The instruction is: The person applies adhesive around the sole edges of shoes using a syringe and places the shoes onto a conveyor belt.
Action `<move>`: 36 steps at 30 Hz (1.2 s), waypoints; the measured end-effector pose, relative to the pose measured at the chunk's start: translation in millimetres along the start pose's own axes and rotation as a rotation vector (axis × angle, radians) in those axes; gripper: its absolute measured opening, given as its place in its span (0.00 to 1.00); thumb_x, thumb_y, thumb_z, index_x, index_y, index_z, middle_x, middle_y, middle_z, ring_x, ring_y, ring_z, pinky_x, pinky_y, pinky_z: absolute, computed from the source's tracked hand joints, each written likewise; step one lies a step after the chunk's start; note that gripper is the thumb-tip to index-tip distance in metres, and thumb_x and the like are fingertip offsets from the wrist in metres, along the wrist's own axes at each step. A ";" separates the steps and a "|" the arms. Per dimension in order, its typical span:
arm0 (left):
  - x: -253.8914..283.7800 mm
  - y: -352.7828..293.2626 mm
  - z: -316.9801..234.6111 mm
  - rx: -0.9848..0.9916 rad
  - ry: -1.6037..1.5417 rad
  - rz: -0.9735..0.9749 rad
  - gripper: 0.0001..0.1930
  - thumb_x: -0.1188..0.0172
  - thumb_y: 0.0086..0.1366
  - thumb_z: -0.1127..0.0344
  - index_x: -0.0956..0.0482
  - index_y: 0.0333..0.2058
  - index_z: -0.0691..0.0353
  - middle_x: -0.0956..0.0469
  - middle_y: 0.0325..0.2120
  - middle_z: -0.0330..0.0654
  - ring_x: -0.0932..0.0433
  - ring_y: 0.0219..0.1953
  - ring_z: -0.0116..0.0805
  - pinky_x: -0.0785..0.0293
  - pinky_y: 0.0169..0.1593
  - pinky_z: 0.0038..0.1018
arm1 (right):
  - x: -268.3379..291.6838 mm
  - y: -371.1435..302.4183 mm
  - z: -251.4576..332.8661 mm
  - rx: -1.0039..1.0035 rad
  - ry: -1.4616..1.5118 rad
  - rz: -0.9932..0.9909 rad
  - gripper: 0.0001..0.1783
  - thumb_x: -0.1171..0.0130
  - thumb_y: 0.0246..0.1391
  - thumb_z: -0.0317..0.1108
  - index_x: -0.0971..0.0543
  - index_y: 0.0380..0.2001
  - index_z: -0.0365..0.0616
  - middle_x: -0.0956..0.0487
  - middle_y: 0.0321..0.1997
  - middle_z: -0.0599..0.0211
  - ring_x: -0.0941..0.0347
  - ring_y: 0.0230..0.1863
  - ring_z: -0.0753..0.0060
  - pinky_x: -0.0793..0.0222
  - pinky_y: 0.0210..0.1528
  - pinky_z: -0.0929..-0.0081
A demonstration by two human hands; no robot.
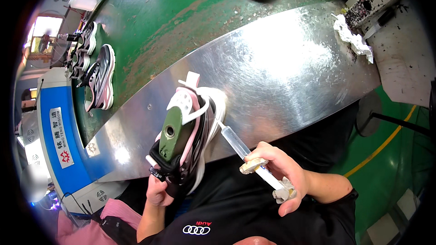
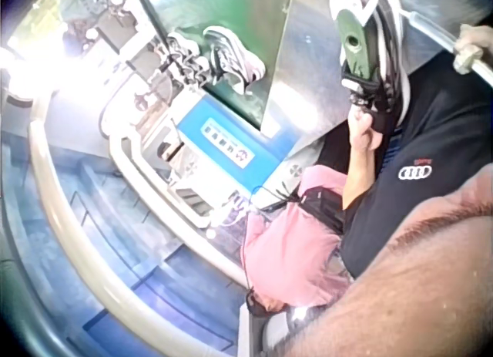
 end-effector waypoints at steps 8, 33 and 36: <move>-46.8 11.7 34.4 0.092 -0.133 0.158 0.39 0.37 0.48 0.74 0.46 0.58 0.75 0.33 0.53 0.57 0.30 0.54 0.50 0.36 0.59 0.43 | -6.6 2.9 26.6 -0.048 -0.028 0.052 0.57 0.29 0.30 0.58 0.42 0.59 0.38 0.38 0.43 0.67 0.44 0.36 0.76 0.46 0.39 0.80; -141.3 95.2 76.3 0.436 -0.325 0.701 0.22 0.44 0.58 0.74 0.31 0.52 0.63 0.29 0.50 0.45 0.31 0.55 0.43 0.38 0.60 0.43 | -30.7 -41.6 148.0 -0.074 -0.546 -0.033 0.55 0.37 0.29 0.72 0.32 0.49 0.32 0.28 0.43 0.58 0.37 0.37 0.66 0.43 0.41 0.70; -146.7 103.4 77.0 0.411 -0.358 0.718 0.20 0.44 0.58 0.76 0.30 0.51 0.61 0.27 0.49 0.44 0.29 0.53 0.40 0.33 0.57 0.39 | -29.9 -42.0 148.1 -0.015 -0.620 -0.040 0.55 0.37 0.30 0.71 0.32 0.50 0.33 0.27 0.43 0.58 0.37 0.37 0.65 0.43 0.40 0.69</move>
Point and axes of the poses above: each hand's wrist, its own y-axis towards the middle knuckle, its own x-axis out of the back of the hand, z = x × y, the point moved 4 cm from there along y, towards the middle knuckle
